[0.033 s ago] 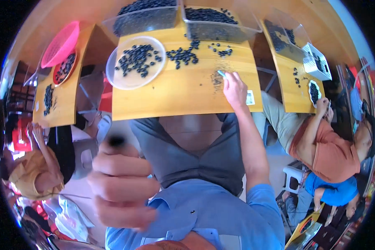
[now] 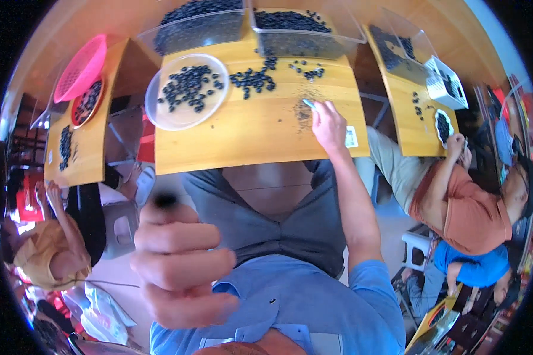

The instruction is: The person trims small black items one by one using a handheld tool and places them onto the table and a plate.

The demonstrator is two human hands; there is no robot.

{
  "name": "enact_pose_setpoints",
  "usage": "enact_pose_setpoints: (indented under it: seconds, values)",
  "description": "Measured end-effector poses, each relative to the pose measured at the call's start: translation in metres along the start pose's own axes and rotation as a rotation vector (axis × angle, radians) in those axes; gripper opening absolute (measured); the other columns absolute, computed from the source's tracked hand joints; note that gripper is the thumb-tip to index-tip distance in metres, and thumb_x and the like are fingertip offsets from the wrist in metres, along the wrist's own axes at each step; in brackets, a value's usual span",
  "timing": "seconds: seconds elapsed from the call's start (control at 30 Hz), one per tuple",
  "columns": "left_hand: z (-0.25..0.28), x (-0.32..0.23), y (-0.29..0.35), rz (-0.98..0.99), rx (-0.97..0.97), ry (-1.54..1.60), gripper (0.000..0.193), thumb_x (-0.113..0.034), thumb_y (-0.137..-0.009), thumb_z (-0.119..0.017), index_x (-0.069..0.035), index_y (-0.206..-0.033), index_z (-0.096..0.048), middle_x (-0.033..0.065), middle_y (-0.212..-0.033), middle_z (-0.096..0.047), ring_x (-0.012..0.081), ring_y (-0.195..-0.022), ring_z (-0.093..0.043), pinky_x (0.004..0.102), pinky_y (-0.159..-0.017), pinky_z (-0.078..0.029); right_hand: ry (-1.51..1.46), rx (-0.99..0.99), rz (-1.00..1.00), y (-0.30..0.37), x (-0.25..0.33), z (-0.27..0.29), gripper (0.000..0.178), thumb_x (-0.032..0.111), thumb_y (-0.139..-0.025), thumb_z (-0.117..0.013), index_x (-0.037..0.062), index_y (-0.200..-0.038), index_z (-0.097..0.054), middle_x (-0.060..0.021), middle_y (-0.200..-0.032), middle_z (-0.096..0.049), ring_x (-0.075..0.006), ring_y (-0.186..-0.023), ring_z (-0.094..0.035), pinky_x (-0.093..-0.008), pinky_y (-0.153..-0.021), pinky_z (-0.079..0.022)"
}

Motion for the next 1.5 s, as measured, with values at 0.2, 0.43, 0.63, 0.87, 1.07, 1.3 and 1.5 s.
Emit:
enact_pose_setpoints:
  seconds: [0.2, 0.43, 0.63, 0.87, 1.07, 1.3, 1.5]
  values:
    - [-0.011, 0.0, -0.044, -0.25, 0.223, -0.128, 0.023, -0.029, -0.091, -0.068, -0.021, -0.111, -0.071, 0.0017, -0.089, -0.069, 0.0182, -0.071, -0.061, 0.0323, -0.057, -0.039, 0.052, 0.067, -0.046, 0.002, -0.004, 0.014, 0.015, 0.013, -0.091, -0.072, 0.0105, -0.106, -0.071, -0.0102, -0.092, -0.066, -0.0351, -0.079, -0.07, -0.0445, -0.067, -0.058]
    - [-0.026, -0.049, -0.077, 0.084, 0.531, -0.152, 0.031, -0.034, -0.083, -0.076, -0.015, -0.107, -0.074, 0.0004, -0.094, -0.072, 0.0168, -0.072, -0.063, 0.0307, -0.059, -0.04, -0.02, 0.033, 0.02, -0.006, 0.008, 0.002, 0.014, 0.014, -0.092, -0.071, 0.0111, -0.105, -0.071, -0.0088, -0.093, -0.065, -0.0331, -0.078, -0.07, -0.0447, -0.066, -0.057]
    - [-0.162, -0.015, -0.049, 0.036, 0.373, -0.205, 0.029, -0.017, -0.074, -0.074, -0.017, -0.103, -0.074, 0.0011, -0.086, -0.064, 0.0161, -0.066, -0.06, 0.0299, -0.052, -0.037, -0.068, 0.037, -0.046, 0.003, 0.012, -0.006, 0.008, 0.014, -0.091, -0.07, 0.0122, -0.1, -0.07, -0.0077, -0.093, -0.063, -0.0317, -0.077, -0.07, -0.0434, -0.066, -0.058]
    - [-0.184, 0.163, 0.032, 0.455, 0.566, -0.446, 0.03, -0.009, -0.089, -0.068, -0.006, -0.119, -0.071, 0.0146, -0.111, -0.07, 0.0358, -0.1, -0.07, 0.0428, -0.089, -0.056, 0.031, 0.109, -0.042, 0.006, -0.003, 0.016, 0.014, 0.008, -0.085, -0.068, 0.0074, -0.099, -0.065, -0.0104, -0.094, -0.062, -0.029, -0.08, -0.071, -0.0437, -0.067, -0.061]
    - [-0.128, 0.288, 0.092, 0.912, 0.537, -0.585, 0.04, -0.001, -0.091, -0.058, -0.003, -0.129, -0.068, 0.0181, -0.137, -0.066, 0.0387, -0.124, -0.064, 0.044, -0.107, -0.051, -0.041, 0.064, -0.041, 0.004, -0.004, 0.016, 0.018, 0.009, -0.084, -0.068, 0.0079, -0.102, -0.066, -0.0095, -0.09, -0.062, -0.0293, -0.079, -0.071, -0.0429, -0.066, -0.06]
    - [-0.14, 0.334, 0.094, 0.973, 0.666, -0.614, 0.051, 0.001, -0.092, -0.049, -0.006, -0.141, -0.061, 0.0166, -0.15, -0.057, 0.037, -0.14, -0.053, 0.0433, -0.118, -0.041, -0.051, 0.065, -0.042, 0.004, -0.008, 0.013, 0.015, 0.008, -0.086, -0.066, 0.0047, -0.1, -0.067, -0.0107, -0.09, -0.063, -0.0278, -0.08, -0.072, -0.0396, -0.068, -0.06]
    - [-0.148, 0.337, 0.099, 0.815, 0.632, -0.682, 0.038, -0.006, -0.097, -0.053, -0.006, -0.132, -0.067, 0.0155, -0.143, -0.062, 0.0364, -0.134, -0.057, 0.0433, -0.114, -0.045, -0.073, 0.075, -0.041, 0.002, -0.005, 0.014, 0.013, 0.007, -0.086, -0.065, 0.0042, -0.099, -0.066, -0.011, -0.091, -0.063, -0.0275, -0.08, -0.072, -0.0408, -0.067, -0.061]
Point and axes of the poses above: each hand's wrist, its own y-axis away from the middle knuckle, its own z-axis out of the back of the hand, x = y × z, the point moved 1 cm from there along -y, towards the middle knuckle
